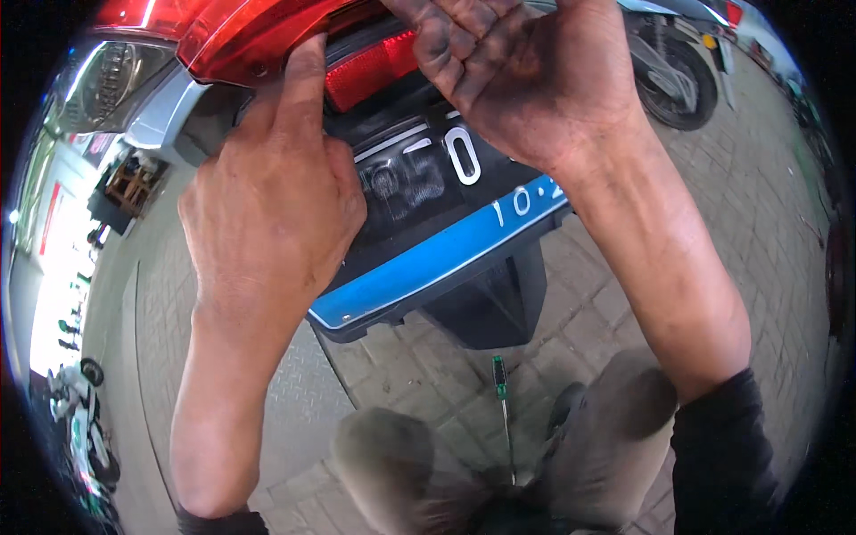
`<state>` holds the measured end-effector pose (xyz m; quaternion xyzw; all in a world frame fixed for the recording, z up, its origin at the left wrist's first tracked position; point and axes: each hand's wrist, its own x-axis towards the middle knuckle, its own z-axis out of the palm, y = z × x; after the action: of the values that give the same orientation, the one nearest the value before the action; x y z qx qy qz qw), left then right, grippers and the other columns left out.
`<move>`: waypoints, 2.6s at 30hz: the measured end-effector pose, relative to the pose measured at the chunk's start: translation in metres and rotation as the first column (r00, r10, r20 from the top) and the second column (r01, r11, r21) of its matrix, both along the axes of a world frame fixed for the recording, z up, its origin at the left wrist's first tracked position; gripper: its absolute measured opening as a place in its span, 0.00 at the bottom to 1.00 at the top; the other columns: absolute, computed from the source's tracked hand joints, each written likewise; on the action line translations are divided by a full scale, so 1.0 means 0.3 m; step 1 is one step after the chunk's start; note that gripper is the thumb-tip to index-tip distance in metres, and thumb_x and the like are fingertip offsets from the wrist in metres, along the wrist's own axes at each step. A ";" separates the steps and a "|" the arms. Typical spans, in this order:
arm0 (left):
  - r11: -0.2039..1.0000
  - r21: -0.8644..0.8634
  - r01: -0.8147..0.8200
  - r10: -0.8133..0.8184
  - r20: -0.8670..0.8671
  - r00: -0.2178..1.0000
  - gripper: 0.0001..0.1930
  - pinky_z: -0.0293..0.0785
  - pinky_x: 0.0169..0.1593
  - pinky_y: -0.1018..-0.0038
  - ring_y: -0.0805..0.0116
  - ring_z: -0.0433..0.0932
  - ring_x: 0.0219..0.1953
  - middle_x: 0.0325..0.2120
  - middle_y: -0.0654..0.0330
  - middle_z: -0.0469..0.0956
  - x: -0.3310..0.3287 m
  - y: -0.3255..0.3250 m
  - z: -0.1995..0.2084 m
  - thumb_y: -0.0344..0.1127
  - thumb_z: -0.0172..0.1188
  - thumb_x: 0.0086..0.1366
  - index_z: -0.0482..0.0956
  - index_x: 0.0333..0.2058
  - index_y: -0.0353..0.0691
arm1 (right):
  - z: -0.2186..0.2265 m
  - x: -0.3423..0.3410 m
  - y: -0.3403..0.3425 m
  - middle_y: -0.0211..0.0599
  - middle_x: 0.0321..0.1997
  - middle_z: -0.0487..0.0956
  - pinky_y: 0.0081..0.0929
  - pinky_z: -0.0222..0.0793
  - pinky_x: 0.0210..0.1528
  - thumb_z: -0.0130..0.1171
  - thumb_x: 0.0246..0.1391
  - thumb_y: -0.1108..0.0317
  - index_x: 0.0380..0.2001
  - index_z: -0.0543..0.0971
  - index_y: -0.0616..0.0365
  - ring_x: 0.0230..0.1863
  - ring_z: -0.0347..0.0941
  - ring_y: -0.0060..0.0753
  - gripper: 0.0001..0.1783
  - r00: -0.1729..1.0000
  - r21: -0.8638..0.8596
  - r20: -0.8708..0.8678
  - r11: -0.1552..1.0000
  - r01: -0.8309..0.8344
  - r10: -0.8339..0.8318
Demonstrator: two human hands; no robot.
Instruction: The person replaces a bulb in a motorcycle's taillight and secures a protective plate. The person removes the outer red lens cover, replaces a small bulb within the housing, and then aligns and presses a clear plastic plate into place beneath the light.
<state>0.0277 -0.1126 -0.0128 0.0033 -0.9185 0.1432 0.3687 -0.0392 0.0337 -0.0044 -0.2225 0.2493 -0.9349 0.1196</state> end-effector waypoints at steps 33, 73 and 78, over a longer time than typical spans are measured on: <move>0.855 -0.490 -0.173 0.081 -0.202 0.976 0.30 0.67 0.49 0.72 0.63 0.70 0.46 0.45 0.49 0.70 0.039 0.003 0.168 0.28 0.67 0.47 0.64 0.49 0.30 | -0.105 -0.150 -0.060 0.39 0.37 0.74 0.29 0.75 0.35 0.47 0.57 0.68 0.38 0.71 0.61 0.41 0.72 0.36 0.09 0.872 -0.267 -0.157 0.830 -0.489 0.463; 0.886 -0.457 -0.080 -0.012 -0.195 0.981 0.36 0.63 0.52 0.70 0.61 0.65 0.49 0.48 0.48 0.65 0.002 0.028 0.183 0.30 0.69 0.45 0.59 0.51 0.30 | -0.091 -0.124 -0.188 0.35 0.29 0.70 0.22 0.65 0.30 0.47 0.55 0.66 0.36 0.67 0.60 0.28 0.69 0.26 0.10 0.921 -0.403 -0.383 0.885 -0.233 0.068; 0.902 -0.427 -0.068 -0.021 -0.199 0.980 0.37 0.62 0.52 0.70 0.60 0.65 0.50 0.49 0.48 0.64 -0.016 -0.025 0.149 0.30 0.69 0.45 0.58 0.52 0.30 | -0.099 -0.112 -0.182 0.28 0.26 0.72 0.22 0.66 0.23 0.46 0.58 0.65 0.37 0.68 0.52 0.23 0.72 0.24 0.05 0.933 -0.281 -0.263 0.905 -0.319 0.247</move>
<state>0.0230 -0.1201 0.0317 -0.0530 -0.8223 0.3462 0.4484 -0.0727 -0.0211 -0.0343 -0.3756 0.0713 -0.9046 0.1886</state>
